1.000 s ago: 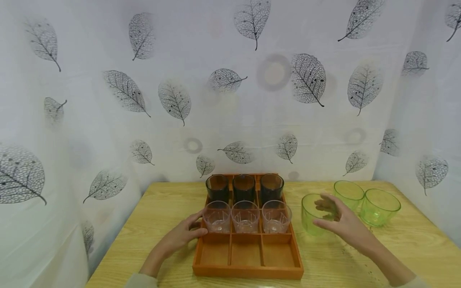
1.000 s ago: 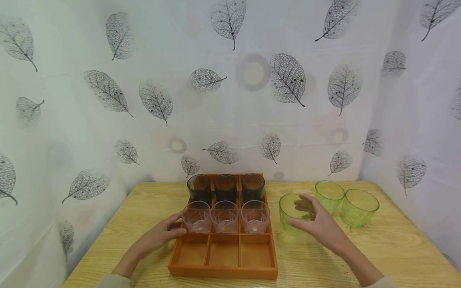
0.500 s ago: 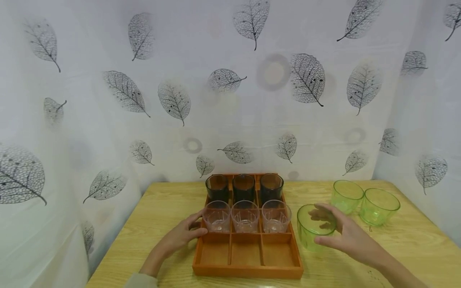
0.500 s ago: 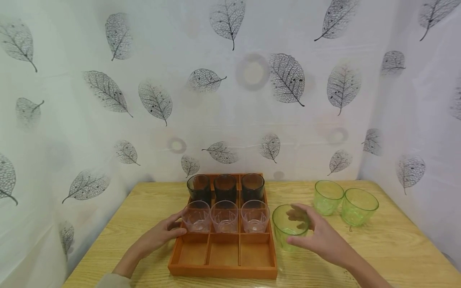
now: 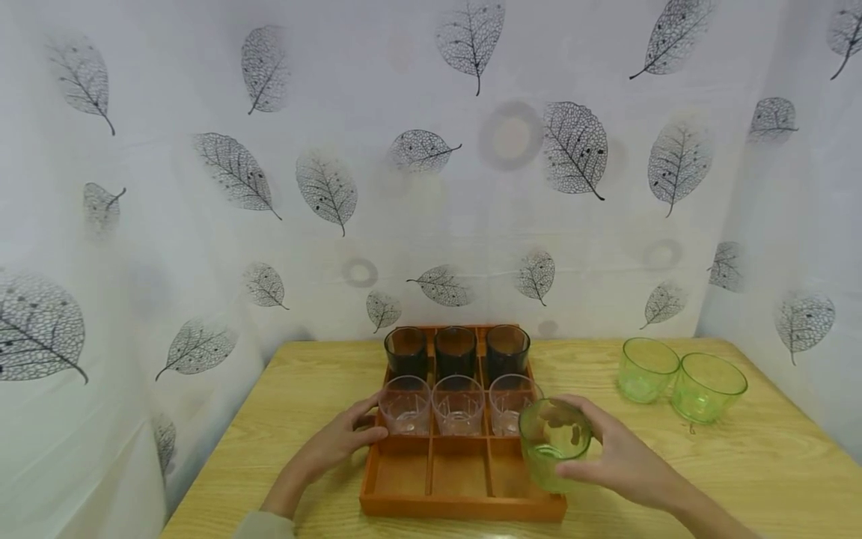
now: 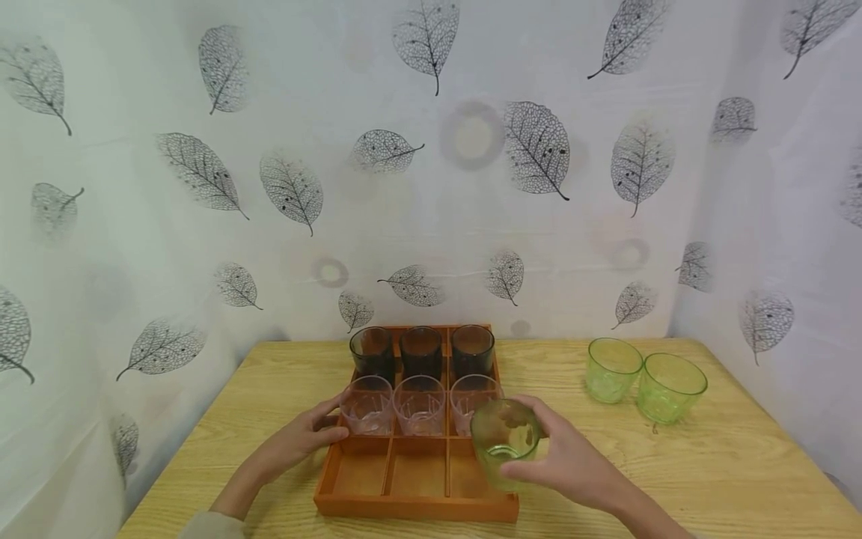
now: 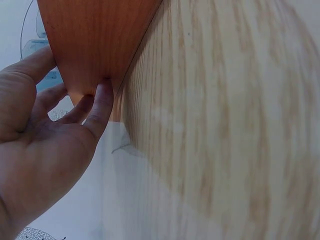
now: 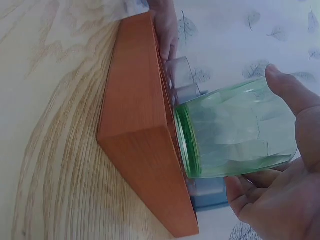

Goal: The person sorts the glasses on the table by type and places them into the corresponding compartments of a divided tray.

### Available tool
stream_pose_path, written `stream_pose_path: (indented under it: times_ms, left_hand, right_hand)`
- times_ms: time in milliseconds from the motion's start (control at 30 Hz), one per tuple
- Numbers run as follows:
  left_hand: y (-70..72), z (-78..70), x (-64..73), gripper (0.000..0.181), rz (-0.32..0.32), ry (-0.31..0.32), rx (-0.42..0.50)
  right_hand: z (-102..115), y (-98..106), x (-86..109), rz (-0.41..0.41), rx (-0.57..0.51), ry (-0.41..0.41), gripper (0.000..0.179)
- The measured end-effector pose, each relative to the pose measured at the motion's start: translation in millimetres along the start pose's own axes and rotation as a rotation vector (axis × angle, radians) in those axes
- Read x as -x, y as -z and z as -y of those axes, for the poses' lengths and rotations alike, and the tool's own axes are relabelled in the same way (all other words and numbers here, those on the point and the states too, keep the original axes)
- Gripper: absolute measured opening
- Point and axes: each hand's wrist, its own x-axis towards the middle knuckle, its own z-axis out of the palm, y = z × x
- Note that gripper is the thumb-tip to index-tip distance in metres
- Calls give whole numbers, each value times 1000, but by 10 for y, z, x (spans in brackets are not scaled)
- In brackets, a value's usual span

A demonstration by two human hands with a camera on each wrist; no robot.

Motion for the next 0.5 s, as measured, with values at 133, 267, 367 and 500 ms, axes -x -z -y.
stream_pose_path:
  times_ms: [133, 267, 367, 500]
  left_hand:
    - [-2, 2, -7, 74, 1, 0, -3]
    - [-2, 10, -13, 74, 1, 0, -7]
    - [0, 14, -13, 75, 0, 3, -6]
    - [1, 19, -11, 75, 3, 6, 4]
  right_hand:
    - [90, -86, -56, 17, -45, -36, 78]
    - [157, -183, -137, 40, -81, -65, 81]
    - [202, -275, -218, 68, -136, -77, 81]
    - [298, -405, -330, 99, -168, -113, 85]
